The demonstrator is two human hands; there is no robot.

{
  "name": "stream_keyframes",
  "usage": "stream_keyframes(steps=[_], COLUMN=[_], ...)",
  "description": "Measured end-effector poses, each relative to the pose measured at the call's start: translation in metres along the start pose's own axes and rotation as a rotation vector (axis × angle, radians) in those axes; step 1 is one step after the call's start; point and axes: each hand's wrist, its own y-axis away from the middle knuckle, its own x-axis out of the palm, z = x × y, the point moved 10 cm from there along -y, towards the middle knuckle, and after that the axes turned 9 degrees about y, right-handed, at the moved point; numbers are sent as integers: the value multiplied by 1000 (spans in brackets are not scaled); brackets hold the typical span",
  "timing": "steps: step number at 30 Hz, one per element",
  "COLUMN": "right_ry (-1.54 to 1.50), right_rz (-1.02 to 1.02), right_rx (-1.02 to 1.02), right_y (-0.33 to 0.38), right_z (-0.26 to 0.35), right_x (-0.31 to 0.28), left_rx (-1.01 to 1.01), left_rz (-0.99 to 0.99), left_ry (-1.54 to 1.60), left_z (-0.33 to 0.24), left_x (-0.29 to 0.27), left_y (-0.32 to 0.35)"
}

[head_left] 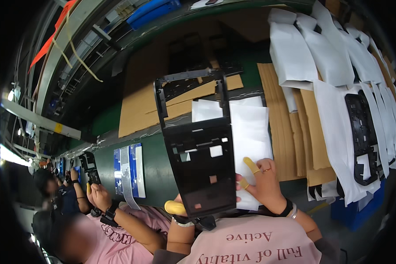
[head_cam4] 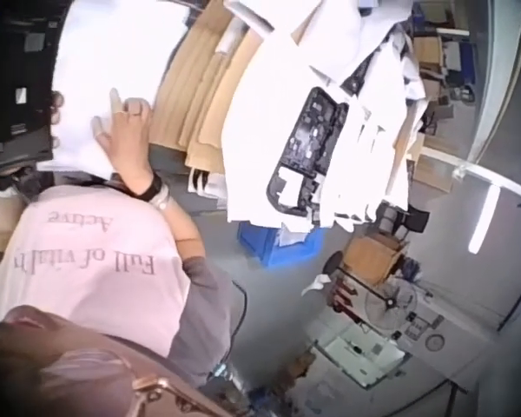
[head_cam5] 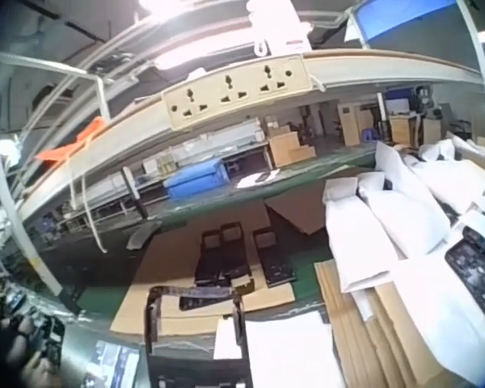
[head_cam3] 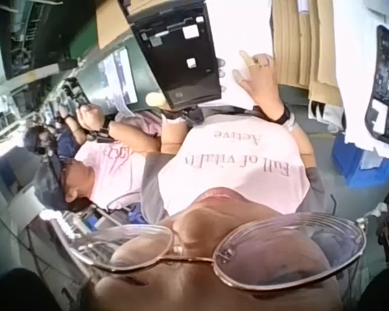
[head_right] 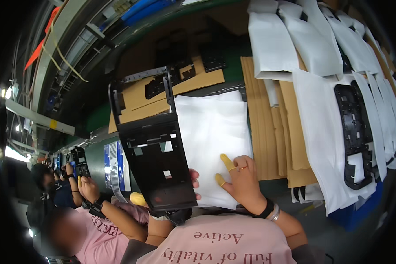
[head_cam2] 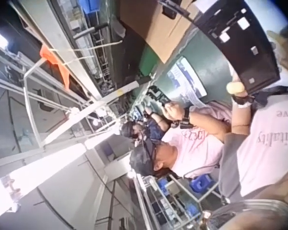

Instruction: Manually assemble and check plastic components of a device housing at a manufacturing station.

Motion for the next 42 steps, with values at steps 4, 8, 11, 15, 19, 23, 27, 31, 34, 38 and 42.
stream_keyframes(steps=[4,8,11,15,19,23,27,31,34,38,42], right_ry=[-28,-6,3,1,12,16,-4,-12,-7,34,30], right_rz=[-56,43,99,85,99,89,70,70,92,58,69], right_rx=[9,-79,-79,-72,-79,-84,-51,-63,-67,-56,-85], right_y=[-2,-3,-3,-2,-1,0,-1,-1,-2,-3,-4], right_z=[4,10,10,9,7,10,7,11,10,3,9], right_x=[-5,4,9,7,12,9,7,7,13,5,10], left_rx=[7,3,-8,-22,-32,294,469,516,472,773,1058], left_rz=[-10,93,171,276,355,149,139,213,100,-424,-813], left_ry=[-35,55,122,208,270,255,-35,182,-68,-744,-1301], left_z=[2,4,5,5,2,-26,-44,-52,-58,-131,-283], left_x=[-4,-2,-2,2,8,13,49,52,42,6,-17], left_y=[8,7,4,2,2,-3,-33,-36,-25,13,56])
